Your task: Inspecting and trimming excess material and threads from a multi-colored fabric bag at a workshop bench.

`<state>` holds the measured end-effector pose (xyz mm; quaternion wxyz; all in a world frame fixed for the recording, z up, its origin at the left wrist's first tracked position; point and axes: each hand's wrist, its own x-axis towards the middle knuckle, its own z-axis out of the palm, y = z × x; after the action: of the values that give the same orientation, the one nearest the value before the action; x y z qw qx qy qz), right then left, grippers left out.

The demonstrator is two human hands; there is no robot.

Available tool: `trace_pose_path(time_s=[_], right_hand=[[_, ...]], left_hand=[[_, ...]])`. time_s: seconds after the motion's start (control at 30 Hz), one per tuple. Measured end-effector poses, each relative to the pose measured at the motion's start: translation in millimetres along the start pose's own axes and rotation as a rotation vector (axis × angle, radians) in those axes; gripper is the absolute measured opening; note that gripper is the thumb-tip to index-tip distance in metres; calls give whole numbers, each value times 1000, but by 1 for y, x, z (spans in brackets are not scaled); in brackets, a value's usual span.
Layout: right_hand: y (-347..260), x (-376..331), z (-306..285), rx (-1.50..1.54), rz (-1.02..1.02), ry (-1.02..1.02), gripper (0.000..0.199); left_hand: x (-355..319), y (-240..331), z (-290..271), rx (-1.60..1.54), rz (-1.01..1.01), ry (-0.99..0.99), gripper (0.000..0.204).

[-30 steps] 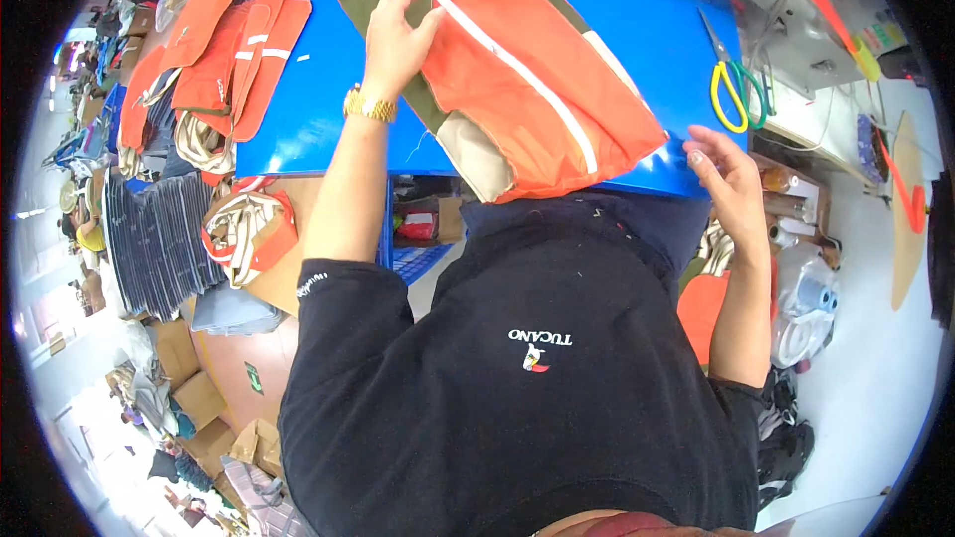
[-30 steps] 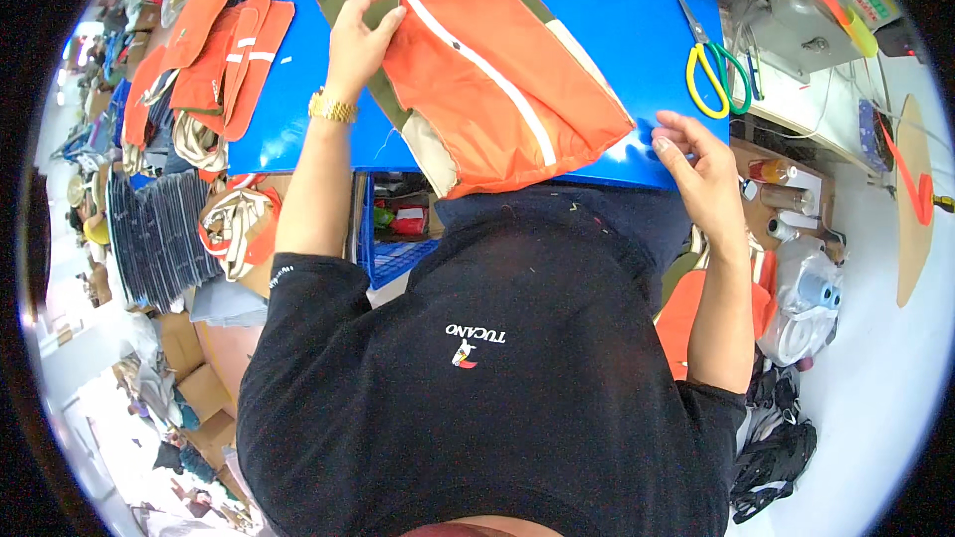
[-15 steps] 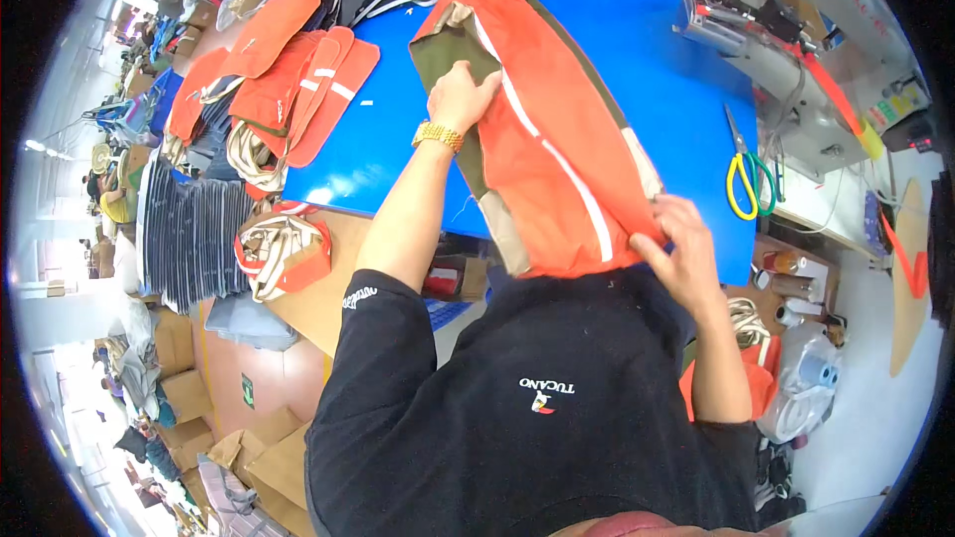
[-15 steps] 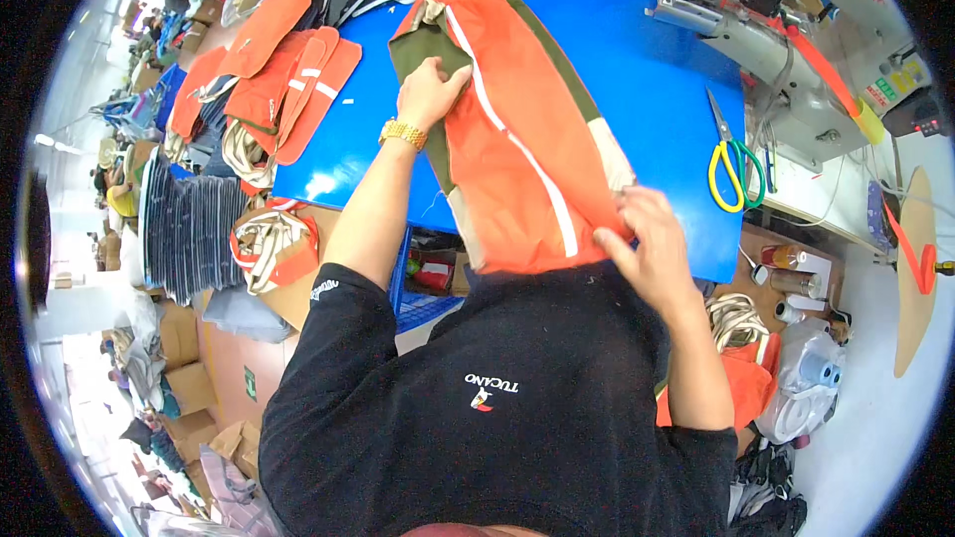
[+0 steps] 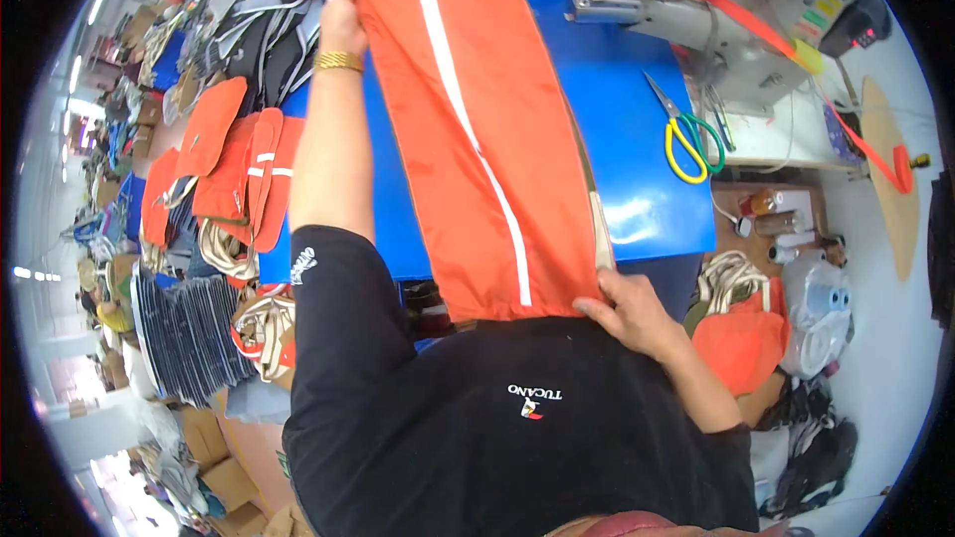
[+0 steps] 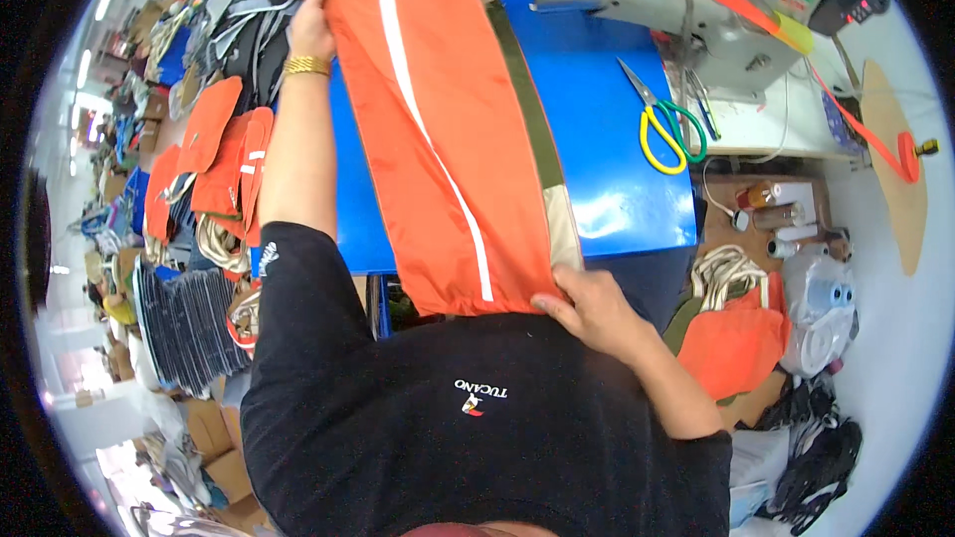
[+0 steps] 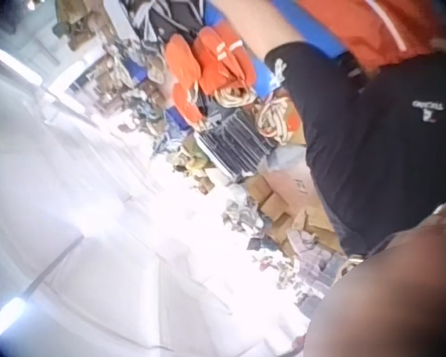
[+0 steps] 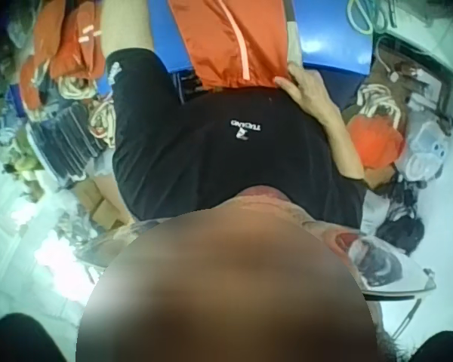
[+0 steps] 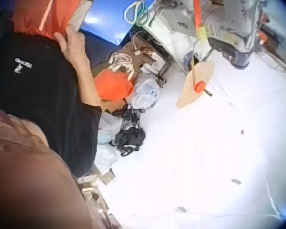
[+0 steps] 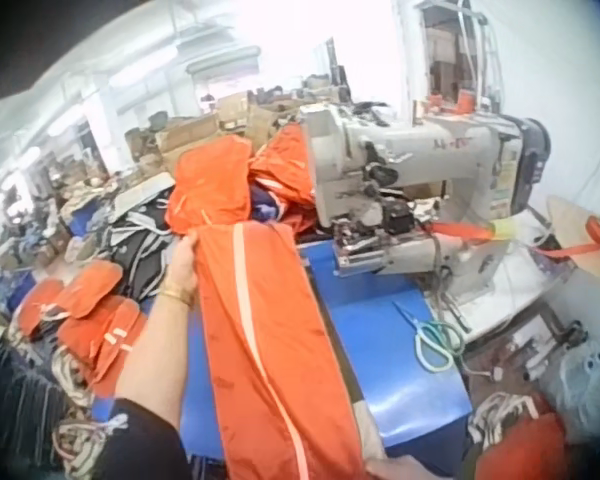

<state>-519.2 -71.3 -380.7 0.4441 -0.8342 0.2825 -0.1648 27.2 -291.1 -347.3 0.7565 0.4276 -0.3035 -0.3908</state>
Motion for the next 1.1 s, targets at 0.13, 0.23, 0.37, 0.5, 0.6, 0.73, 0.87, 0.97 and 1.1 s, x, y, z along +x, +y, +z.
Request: trace_pose_path(time_s=[0.13, 0.23, 0.37, 0.5, 0.6, 0.73, 0.87, 0.97, 1.1], right_hand=[[3, 16, 1, 21, 66, 44, 27], [5, 27, 9, 69, -47, -19, 24], [8, 35, 16, 116, -74, -98, 21], [3, 40, 22, 163, -55, -76, 24], [-1, 39, 20, 229, -4, -147, 32], [9, 34, 28, 509, 5, -12, 46], [13, 32, 12, 316, 141, -326, 47], [12, 35, 6, 48, -286, -101, 33], [10, 29, 9, 33, -191, -293, 30]], left_hand=[[5, 3, 16, 1089, -374, 233, 53], [-6, 3, -10, 1685, 553, 150, 48], [-93, -57, 99, 1356, 947, -518, 23], [-178, -103, 138, 1808, 675, -747, 35], [-175, -139, 113, 1999, 567, -616, 46], [-151, -156, 104, 1982, 558, -515, 53], [-139, -162, 92, 1793, 488, -544, 52], [-136, -169, 97, 1499, 659, -181, 45], [-104, -163, 48, 1475, 499, -255, 39]])
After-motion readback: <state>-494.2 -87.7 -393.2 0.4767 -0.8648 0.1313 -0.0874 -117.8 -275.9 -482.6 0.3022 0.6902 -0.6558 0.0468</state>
